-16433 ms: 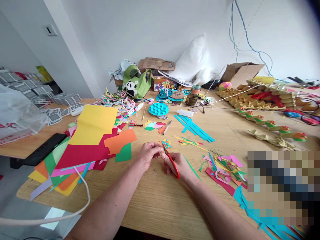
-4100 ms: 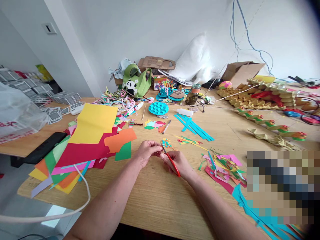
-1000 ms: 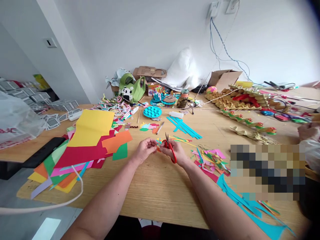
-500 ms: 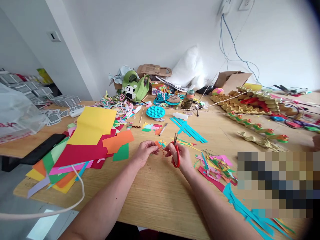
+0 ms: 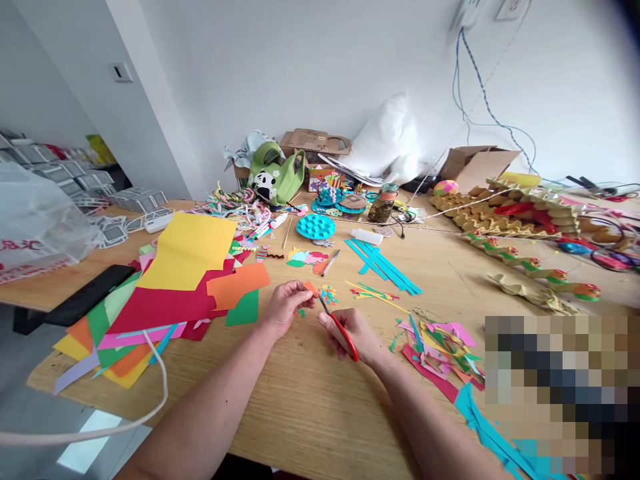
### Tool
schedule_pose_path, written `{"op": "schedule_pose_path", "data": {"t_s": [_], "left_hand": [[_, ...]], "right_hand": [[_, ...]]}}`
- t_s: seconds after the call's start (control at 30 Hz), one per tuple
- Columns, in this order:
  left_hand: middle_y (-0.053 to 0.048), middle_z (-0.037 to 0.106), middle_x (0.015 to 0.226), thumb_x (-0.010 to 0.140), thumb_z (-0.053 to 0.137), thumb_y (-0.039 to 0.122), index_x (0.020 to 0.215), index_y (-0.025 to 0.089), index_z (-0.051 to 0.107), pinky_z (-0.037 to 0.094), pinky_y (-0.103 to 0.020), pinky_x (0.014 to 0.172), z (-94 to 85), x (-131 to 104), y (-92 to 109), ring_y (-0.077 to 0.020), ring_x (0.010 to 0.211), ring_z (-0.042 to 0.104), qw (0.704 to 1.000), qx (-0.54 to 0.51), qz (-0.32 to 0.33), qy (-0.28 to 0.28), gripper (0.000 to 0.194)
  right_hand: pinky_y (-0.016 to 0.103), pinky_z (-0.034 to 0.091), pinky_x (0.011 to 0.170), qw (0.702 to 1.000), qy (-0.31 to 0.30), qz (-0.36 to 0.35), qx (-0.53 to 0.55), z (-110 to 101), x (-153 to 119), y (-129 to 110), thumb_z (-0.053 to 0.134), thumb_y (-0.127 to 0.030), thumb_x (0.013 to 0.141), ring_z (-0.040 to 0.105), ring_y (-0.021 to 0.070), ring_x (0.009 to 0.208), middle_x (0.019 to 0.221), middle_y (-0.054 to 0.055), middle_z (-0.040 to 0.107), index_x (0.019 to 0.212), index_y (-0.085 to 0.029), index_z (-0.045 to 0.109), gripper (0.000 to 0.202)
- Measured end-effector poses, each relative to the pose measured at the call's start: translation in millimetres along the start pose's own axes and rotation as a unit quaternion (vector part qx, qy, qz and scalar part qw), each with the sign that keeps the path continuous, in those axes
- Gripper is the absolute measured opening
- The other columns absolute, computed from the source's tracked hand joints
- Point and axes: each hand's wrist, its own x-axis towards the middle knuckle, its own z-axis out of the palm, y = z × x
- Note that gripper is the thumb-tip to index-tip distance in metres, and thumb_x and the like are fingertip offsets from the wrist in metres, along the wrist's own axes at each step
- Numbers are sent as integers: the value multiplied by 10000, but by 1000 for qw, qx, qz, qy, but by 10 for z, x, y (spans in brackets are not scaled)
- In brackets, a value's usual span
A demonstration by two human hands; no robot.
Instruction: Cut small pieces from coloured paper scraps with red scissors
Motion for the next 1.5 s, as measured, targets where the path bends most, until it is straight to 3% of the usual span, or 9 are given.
{"op": "schedule_pose_path", "data": {"t_s": [0.5, 0.83, 1.2, 1.5], "left_hand": [[-14, 644, 628, 634, 725, 223, 672, 136, 621, 467, -257, 652, -10, -3, 12, -118, 603, 590, 999, 25, 21, -3, 142], [-22, 659, 638, 665, 699, 227, 670, 142, 618, 449, -248, 640, 24, -48, 8, -126, 620, 598, 997, 41, -9, -62, 117], [-12, 654, 640, 666, 706, 220, 670, 146, 611, 451, -251, 639, 37, -56, -18, -126, 608, 598, 996, 23, -19, -82, 120], [-17, 639, 632, 626, 750, 312, 658, 139, 614, 444, -246, 599, 69, -62, 15, -117, 581, 569, 998, 42, -32, -39, 223]], "right_hand": [[168, 314, 311, 998, -29, 45, 43, -20, 5, -4, 565, -697, 742, 500, 87, 318, 414, -29, 511, 526, -172, 467, 577], [163, 289, 302, 997, -33, 58, 48, -21, -4, -38, 562, -712, 734, 499, 80, 317, 419, -24, 521, 527, -163, 483, 592], [170, 303, 312, 997, -30, 34, 68, -18, -1, -35, 526, -760, 716, 492, 80, 315, 422, -18, 510, 516, -160, 484, 634], [176, 304, 317, 998, -16, 32, 47, -3, 3, -17, 549, -725, 733, 480, 77, 314, 427, -17, 520, 514, -165, 478, 606]]}}
